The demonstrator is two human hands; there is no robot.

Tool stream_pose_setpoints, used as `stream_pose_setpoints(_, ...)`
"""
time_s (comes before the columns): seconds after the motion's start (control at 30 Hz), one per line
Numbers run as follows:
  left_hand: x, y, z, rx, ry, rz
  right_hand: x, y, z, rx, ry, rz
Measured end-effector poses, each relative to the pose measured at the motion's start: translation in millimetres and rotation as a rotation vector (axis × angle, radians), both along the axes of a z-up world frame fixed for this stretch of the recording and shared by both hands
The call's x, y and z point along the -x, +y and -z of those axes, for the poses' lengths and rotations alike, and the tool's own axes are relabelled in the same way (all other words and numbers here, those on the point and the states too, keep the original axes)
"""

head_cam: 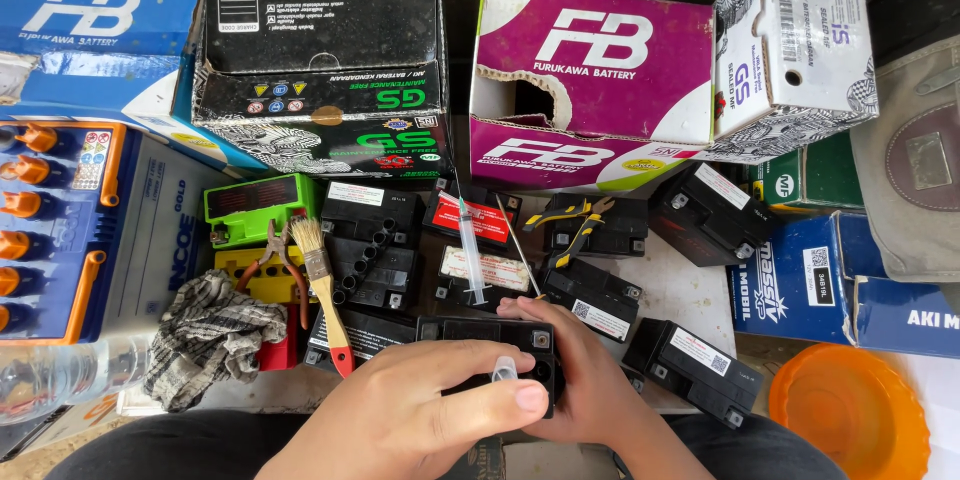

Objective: Refilling battery cells with liquid using a syringe in a workshop setting

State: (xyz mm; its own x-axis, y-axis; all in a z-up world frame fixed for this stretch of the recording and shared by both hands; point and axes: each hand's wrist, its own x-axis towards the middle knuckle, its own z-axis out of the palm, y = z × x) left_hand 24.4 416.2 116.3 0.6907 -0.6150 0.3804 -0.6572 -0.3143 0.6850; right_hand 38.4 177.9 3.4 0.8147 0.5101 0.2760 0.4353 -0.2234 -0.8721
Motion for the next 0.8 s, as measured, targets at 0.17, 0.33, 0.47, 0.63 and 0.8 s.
stream_pose_setpoints(0.17, 2.5, 0.5, 6.0, -0.017, -0.016, -0.008, 0.1, 0.3, 0.2, 0.008, -0.015, 0.007)
stream_pose_setpoints(0.33, 2.3, 1.0, 6.3, -0.014, -0.029, 0.001, 1.3, -0.4, 0.4, 0.017, 0.000, 0.014)
stream_pose_setpoints(0.47, 1.8, 3.5, 3.8, -0.004, -0.009, 0.040, 1.0, -0.8, -0.1, 0.029, 0.019, 0.017)
stream_pose_setpoints(0.63, 4.1, 4.2, 1.7, -0.062, 0.027, 0.033, 1.5, -1.0, 1.5, 0.037, 0.039, 0.021)
stream_pose_setpoints(0.8, 4.3, 2.9, 5.2, -0.099, -0.012, 0.004, 1.1, -1.0, 1.9, 0.041, 0.005, 0.024)
